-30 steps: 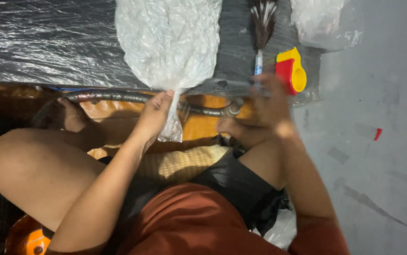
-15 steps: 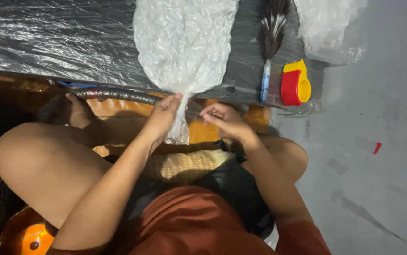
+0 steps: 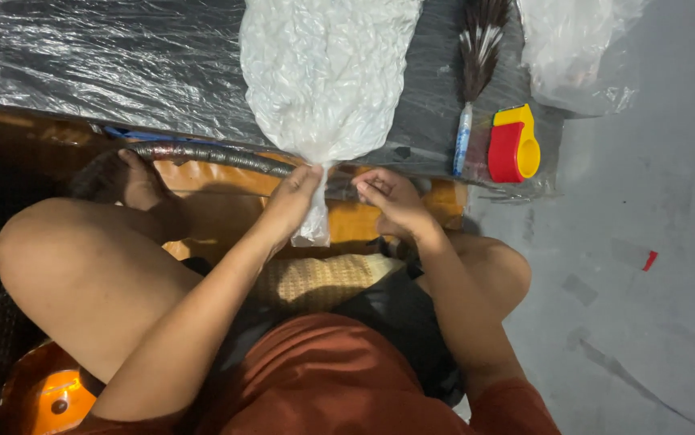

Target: The person places a white object into a plastic bag, uses a vacuum hose to remove air, and seals the bag with tape. The person then folds and tapes the package.

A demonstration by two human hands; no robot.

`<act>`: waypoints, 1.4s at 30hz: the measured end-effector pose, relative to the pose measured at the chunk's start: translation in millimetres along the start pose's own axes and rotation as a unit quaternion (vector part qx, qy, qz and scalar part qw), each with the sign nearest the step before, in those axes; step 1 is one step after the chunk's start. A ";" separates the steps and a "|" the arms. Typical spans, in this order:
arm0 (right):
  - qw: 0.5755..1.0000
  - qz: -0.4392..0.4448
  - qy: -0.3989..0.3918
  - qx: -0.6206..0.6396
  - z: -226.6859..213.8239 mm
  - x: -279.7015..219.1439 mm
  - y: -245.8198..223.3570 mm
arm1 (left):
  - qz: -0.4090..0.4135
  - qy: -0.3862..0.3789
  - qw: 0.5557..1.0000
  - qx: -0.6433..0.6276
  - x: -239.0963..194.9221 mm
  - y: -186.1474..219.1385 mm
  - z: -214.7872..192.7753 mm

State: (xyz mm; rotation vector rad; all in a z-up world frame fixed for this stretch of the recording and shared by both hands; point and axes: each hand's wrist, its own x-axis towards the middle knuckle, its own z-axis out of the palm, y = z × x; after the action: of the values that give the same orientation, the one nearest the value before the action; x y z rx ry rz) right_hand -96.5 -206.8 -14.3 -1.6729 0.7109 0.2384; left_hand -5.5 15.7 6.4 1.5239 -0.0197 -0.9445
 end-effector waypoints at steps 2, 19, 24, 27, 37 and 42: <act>0.999 -0.019 -0.022 -0.031 -1.7 2.7 -1.6 | 0.003 0.033 0.999 0.029 3.6 -10.8 2.5; 0.994 -0.045 0.022 -0.093 -0.9 25.5 44.9 | -0.038 0.045 0.998 0.007 39.6 -84.8 15.7; 0.990 -0.047 0.035 -0.130 35.6 58.7 102.3 | -0.072 0.038 0.997 -0.002 16.4 -49.7 19.5; 0.996 -0.076 0.049 -0.014 56.5 83.2 126.2 | -0.085 0.069 0.991 -0.081 25.7 -67.1 28.5; 0.684 -0.108 -0.514 0.507 157.4 182.8 196.9 | -0.128 0.085 0.946 -0.285 13.8 -54.4 51.5; 0.685 -0.093 -0.539 0.482 149.4 78.1 14.3 | -0.113 0.073 0.927 -0.350 9.0 -48.8 55.6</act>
State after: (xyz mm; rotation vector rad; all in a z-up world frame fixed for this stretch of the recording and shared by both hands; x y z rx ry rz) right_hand -9.4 -91.6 -102.5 -0.3581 -0.2755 0.5214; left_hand -55.0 -24.0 -32.6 0.9297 0.5572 -0.8833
